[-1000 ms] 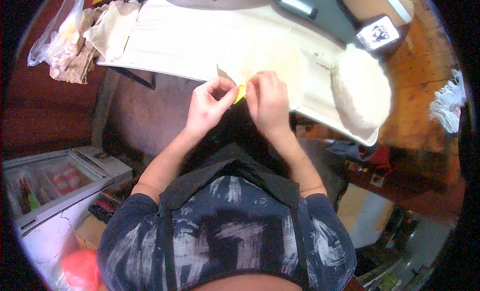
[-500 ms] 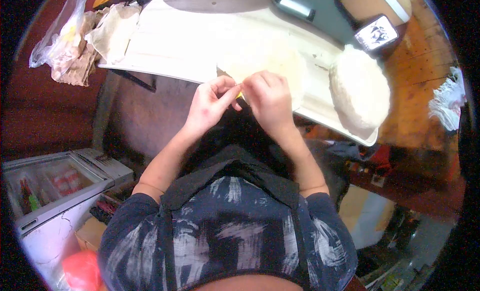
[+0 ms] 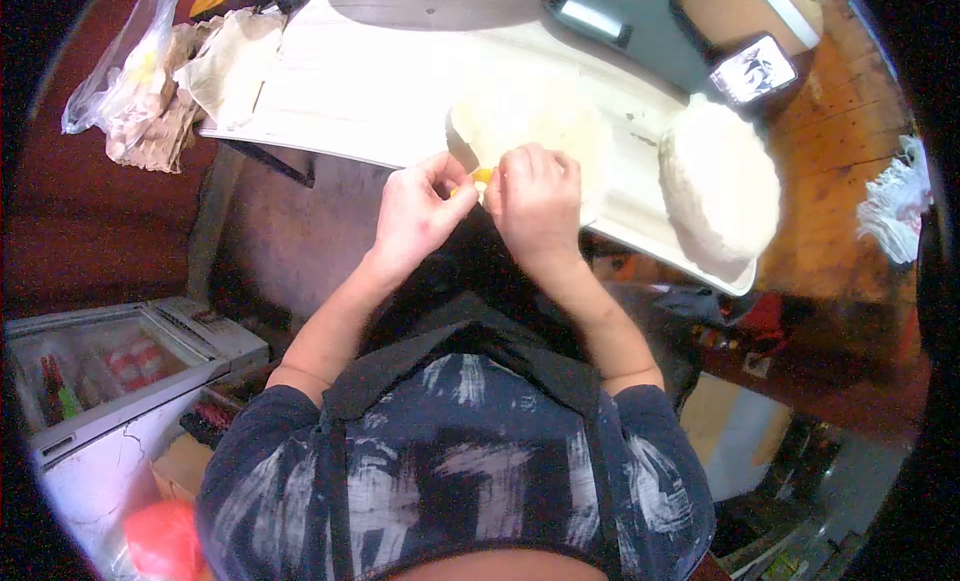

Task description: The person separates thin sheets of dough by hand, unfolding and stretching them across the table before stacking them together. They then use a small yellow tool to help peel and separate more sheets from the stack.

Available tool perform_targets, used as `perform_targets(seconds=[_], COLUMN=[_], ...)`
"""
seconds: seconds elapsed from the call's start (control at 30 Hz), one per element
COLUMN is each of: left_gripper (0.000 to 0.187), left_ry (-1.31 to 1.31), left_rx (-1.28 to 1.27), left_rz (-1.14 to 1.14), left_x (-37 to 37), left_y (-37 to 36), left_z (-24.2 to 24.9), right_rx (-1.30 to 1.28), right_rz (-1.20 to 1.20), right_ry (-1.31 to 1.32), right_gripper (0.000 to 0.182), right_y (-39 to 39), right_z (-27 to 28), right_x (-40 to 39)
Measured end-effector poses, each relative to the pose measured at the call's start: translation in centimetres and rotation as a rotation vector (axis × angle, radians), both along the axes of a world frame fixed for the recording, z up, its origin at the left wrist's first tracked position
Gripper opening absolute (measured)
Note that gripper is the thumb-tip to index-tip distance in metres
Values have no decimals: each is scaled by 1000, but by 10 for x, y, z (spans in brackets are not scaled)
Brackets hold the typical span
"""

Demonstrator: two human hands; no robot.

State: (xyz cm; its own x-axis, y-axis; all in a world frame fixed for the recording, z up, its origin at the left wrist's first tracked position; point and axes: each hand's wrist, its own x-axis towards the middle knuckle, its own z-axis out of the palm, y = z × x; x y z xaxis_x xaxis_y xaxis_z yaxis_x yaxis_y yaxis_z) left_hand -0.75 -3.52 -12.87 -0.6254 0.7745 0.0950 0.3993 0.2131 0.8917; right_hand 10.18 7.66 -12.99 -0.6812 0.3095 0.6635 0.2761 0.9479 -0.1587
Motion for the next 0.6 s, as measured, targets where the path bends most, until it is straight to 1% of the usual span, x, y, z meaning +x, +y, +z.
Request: perform_targets(seconds=[0.13,0.2,0.23,0.3,0.43,0.5,0.6], left_gripper=[16,23,23,22,20,19,22], left_ry=[-5,-42,-41,-101,-87,28,-12], left_rx=[83,119,121,107,90,48,20], left_rz=[27,6,6,-6,-12,8,31], left_x=[2,1,1,3,-1,-3,-6], left_y=[8,11,12,13,11,10,7], left_z=[3,0,2,8,12,12,14], right_rx=[-17,-15,-13,-72,-115,-99,-108], right_rz=[29,83,83,112,141,119,63], right_ry=[-24,23,24,-28,-20,23,44], right_gripper=[18,21,21,24,25,25,26], right_y=[-1,-1,-1,0,0,0,3], right_z=[3,3,5,8,8,11,15], right_x=[3,2,2,1,-5,-8,-9])
